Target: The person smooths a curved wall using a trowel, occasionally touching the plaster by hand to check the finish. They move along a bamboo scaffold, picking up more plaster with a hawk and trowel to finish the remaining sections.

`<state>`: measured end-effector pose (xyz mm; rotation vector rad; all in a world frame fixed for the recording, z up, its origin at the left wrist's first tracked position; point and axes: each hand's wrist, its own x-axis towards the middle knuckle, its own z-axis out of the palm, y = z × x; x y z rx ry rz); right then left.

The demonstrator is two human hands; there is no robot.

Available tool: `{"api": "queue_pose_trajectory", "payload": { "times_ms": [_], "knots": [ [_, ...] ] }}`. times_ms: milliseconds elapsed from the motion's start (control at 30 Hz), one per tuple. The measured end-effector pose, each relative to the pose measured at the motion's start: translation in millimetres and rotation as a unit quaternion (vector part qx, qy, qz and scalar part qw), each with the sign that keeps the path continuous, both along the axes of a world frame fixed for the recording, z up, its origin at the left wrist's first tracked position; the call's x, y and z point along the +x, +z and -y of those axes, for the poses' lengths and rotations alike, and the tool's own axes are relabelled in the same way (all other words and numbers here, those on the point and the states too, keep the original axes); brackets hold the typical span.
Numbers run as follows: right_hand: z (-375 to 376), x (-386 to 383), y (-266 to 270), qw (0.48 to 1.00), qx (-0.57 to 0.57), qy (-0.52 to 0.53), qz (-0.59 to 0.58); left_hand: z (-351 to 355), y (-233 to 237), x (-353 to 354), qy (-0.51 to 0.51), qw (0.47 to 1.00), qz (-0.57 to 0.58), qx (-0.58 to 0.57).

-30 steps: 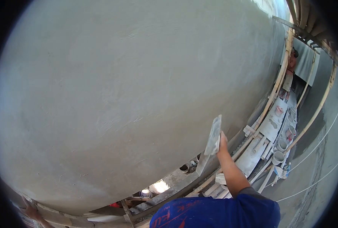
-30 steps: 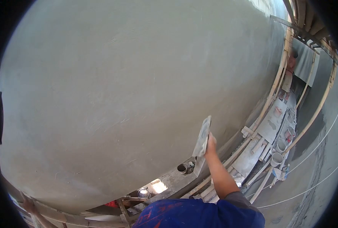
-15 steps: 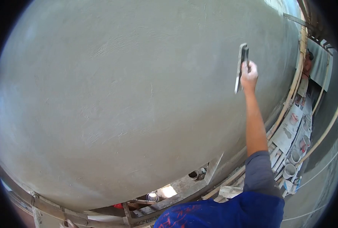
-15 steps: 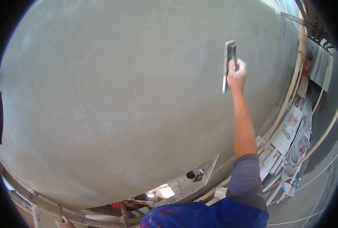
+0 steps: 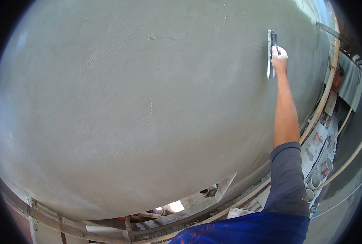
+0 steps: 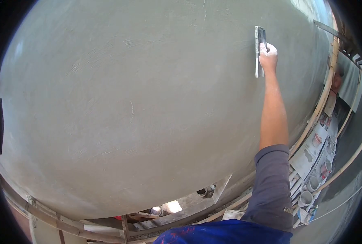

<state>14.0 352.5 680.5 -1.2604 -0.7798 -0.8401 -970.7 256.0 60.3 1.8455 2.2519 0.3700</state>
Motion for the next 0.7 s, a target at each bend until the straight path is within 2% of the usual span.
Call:
{"api": "queue_pose_trajectory", "payload": {
  "times_ms": [33, 100, 133, 167, 233, 300, 367, 433, 500, 633, 700],
  "knots": [
    [-3.3, 0.4, -0.4, 0.999, 0.001, 0.044, 0.003, 1.3, 1.1, 2.0, -0.003, 1.000, 0.003, -0.003],
    [-22.9, -21.3, -5.4, 1.000, -0.018, 0.016, 0.014, -0.2, 1.1, 3.5, -0.009, 1.000, 0.004, -0.010],
    [-32.4, -44.9, -11.6, 0.999, -0.005, 0.017, 0.028, -0.7, -0.8, 3.7, -0.011, 1.000, 0.004, -0.013],
    [-38.5, -75.5, -17.2, 0.996, 0.017, 0.067, 0.056, -1.3, -1.7, 3.2, -0.014, 1.000, 0.003, -0.018],
    [-40.4, -148.4, -26.8, 0.987, -0.001, 0.088, 0.134, -1.9, -2.4, 3.8, -0.019, 1.000, 0.004, -0.021],
    [-36.3, -206.0, -37.8, 0.981, -0.049, 0.144, 0.116, 1.5, -1.1, 1.2, -0.023, 0.999, 0.003, -0.026],
    [-29.7, -238.8, -50.8, 0.966, -0.098, 0.183, 0.154, 2.4, 0.0, 1.1, -0.028, 0.999, 0.004, -0.026],
    [-19.0, -253.4, -55.7, 0.945, -0.137, 0.205, 0.214, 3.6, -1.0, 0.3, -0.029, 0.999, 0.006, -0.026],
    [-15.6, -248.6, -53.3, 0.957, -0.087, 0.161, 0.223, 5.3, -4.2, 2.3, -0.029, 0.999, 0.009, -0.028],
    [-33.0, -193.2, -28.2, 0.991, 0.017, 0.105, 0.082, 12.0, -8.9, 3.0, -0.023, 0.999, 0.018, -0.032],
    [-37.0, -183.2, -10.9, 0.993, 0.025, 0.045, 0.103, 14.7, -11.8, 3.0, -0.021, 0.999, 0.022, -0.034]
  ]
}}
